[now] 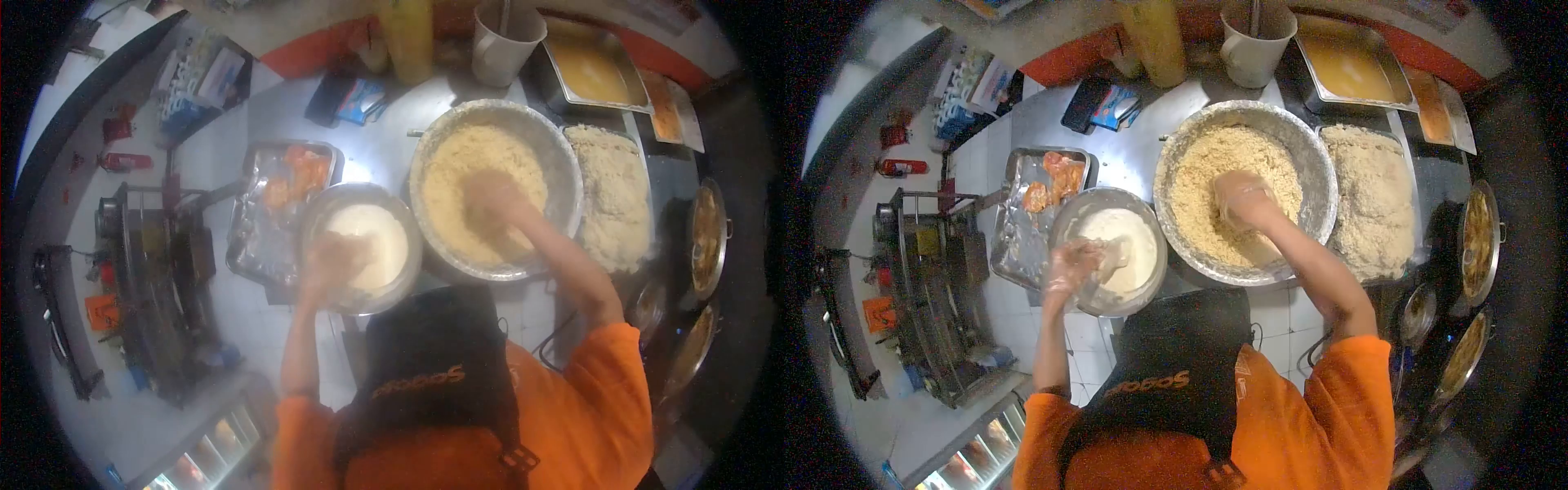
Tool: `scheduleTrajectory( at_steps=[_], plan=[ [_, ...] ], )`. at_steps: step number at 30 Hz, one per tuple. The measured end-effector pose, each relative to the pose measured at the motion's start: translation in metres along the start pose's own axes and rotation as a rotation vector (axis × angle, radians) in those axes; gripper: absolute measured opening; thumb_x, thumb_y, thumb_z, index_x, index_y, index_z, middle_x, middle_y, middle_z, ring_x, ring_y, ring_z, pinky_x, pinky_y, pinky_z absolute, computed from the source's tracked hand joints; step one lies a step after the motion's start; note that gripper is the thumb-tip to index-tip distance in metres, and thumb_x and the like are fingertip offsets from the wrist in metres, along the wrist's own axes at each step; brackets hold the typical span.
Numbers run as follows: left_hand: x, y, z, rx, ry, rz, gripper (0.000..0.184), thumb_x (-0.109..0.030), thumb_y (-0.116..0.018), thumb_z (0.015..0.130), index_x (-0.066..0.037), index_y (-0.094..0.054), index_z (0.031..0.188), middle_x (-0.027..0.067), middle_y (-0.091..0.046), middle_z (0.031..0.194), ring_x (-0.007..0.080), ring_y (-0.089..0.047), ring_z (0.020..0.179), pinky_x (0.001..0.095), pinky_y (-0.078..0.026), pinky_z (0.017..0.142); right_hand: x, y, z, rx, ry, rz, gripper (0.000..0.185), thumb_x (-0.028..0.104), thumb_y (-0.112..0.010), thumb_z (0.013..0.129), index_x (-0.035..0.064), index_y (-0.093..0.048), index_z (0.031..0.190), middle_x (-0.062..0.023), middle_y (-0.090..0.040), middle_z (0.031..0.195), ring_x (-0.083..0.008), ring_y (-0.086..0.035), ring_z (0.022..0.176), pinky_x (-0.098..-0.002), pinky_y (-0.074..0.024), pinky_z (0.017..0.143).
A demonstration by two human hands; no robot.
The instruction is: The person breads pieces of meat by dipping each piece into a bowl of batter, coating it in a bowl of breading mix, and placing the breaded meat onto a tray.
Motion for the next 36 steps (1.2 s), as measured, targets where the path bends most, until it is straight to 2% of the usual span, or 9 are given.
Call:
scheduleTrajectory(
  at_steps=[5,8,13,16,19,21,28,31,36],
  plan=[
    [-0.052,0.041,-0.021,-0.114,0.066,-0.059,0.021,-0.003,-0.077,0.08,0.001,-0.066,0.097,0.0095,-0.069,0.092,0.0144,-0.067,0.084,0.0283,-0.055,0.07,0.016,-0.002,-0.002,-0.098,-0.019,0.015,0.036,0.007,-0.06,0.085,0.0012,-0.058,0.12,-0.0254,-0.063,0.117,-0.0358,-0.065,0.104,-0.0436,-0.0554,0.079],
    [-0.087,0.038,-0.011,-0.054,0.063,-0.259,0.021,-0.005,-0.079,0.081,0.0,-0.066,0.097,0.0067,-0.069,0.084,0.0139,-0.067,0.077,0.0283,-0.054,0.063,0.048,0.015,-0.043,-0.822,-0.026,-0.372,0.026,0.008,-0.054,0.088,0.0021,-0.063,0.112,-0.0225,-0.066,0.111,-0.0309,-0.063,0.108,-0.0416,-0.0548,0.081],
    [-0.16,0.009,0.03,-0.071,-0.075,-0.149,0.02,-0.006,-0.078,0.081,-0.001,-0.068,0.096,0.0057,-0.069,0.079,0.0127,-0.066,0.072,0.0262,-0.053,0.06,0.014,0.008,-0.031,-0.198,-0.126,0.177,0.026,0.012,-0.059,0.088,0.0025,-0.065,0.111,-0.0149,-0.064,0.119,-0.0286,-0.058,0.118,-0.0402,-0.0484,0.098],
    [-0.17,-0.041,0.078,-0.031,-0.275,-0.443,0.019,-0.014,-0.077,0.083,-0.001,-0.069,0.094,0.0069,-0.069,0.078,0.0137,-0.066,0.072,0.0278,-0.053,0.06,-0.039,-0.021,-0.036,-0.199,-0.108,0.271,0.028,0.014,-0.062,0.086,0.0034,-0.065,0.111,-0.013,-0.066,0.115,-0.0279,-0.06,0.114,-0.0389,-0.0479,0.099],
    [-0.173,-0.096,0.103,0.058,0.046,-0.234,0.024,-0.021,-0.074,0.085,0.001,-0.068,0.095,0.0145,-0.07,0.078,0.0249,-0.07,0.075,0.0365,-0.055,0.064,-0.048,-0.008,-0.065,-0.227,-0.256,0.092,0.029,0.014,-0.065,0.081,0.0031,-0.066,0.108,-0.0133,-0.067,0.107,-0.029,-0.063,0.104,-0.0378,-0.0486,0.096],
    [-0.128,-0.144,0.134,-0.019,-0.159,0.494,0.026,-0.023,-0.07,0.085,0.001,-0.067,0.093,0.0235,-0.069,0.082,0.0376,-0.069,0.081,0.0427,-0.054,0.069,-0.059,-0.031,-0.07,-0.314,-0.357,0.037,0.031,0.011,-0.067,0.077,0.0013,-0.065,0.106,-0.0156,-0.067,0.104,-0.0321,-0.064,0.096,-0.0388,-0.0497,0.092],
    [-0.142,-0.13,0.121,-0.041,-0.367,0.319,0.013,-0.014,-0.068,0.078,-0.002,-0.063,0.083,0.0216,-0.066,0.079,0.0419,-0.065,0.078,0.0468,-0.051,0.069,-0.089,-0.039,-0.045,-0.59,-0.423,0.674,0.011,0.007,-0.066,0.077,-0.0024,-0.068,0.08,-0.0226,-0.065,0.082,-0.0357,-0.066,0.087,-0.0397,-0.0533,0.079],
    [-0.118,-0.138,0.118,-0.057,-0.425,0.29,0.01,-0.011,-0.059,0.082,-0.002,-0.063,0.084,0.0196,-0.064,0.086,0.0441,-0.06,0.081,0.0507,-0.049,0.072,-0.084,-0.087,-0.007,-0.169,-0.517,0.569,0.018,0.013,-0.07,0.077,-0.0032,-0.069,0.084,-0.025,-0.067,0.084,-0.0387,-0.067,0.084,-0.0423,-0.0532,0.078],
    [-0.124,-0.162,0.103,0.201,-0.412,0.451,0.015,-0.007,-0.056,0.084,0.002,-0.06,0.096,0.023,-0.063,0.095,0.0445,-0.06,0.091,0.0496,-0.049,0.079,-0.036,-0.028,-0.034,-0.097,-0.445,0.552,0.037,0.025,-0.071,0.08,-0.0025,-0.065,0.104,-0.0241,-0.068,0.1,-0.0387,-0.066,0.095,-0.0443,-0.0514,0.081]
  ],
)
Point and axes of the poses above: each hand's wrist, its own z-axis towards the middle knuckle, its own y-axis out of the back of the hand, x = y × z, the point moved 7 cm from there along z, towards the middle knuckle
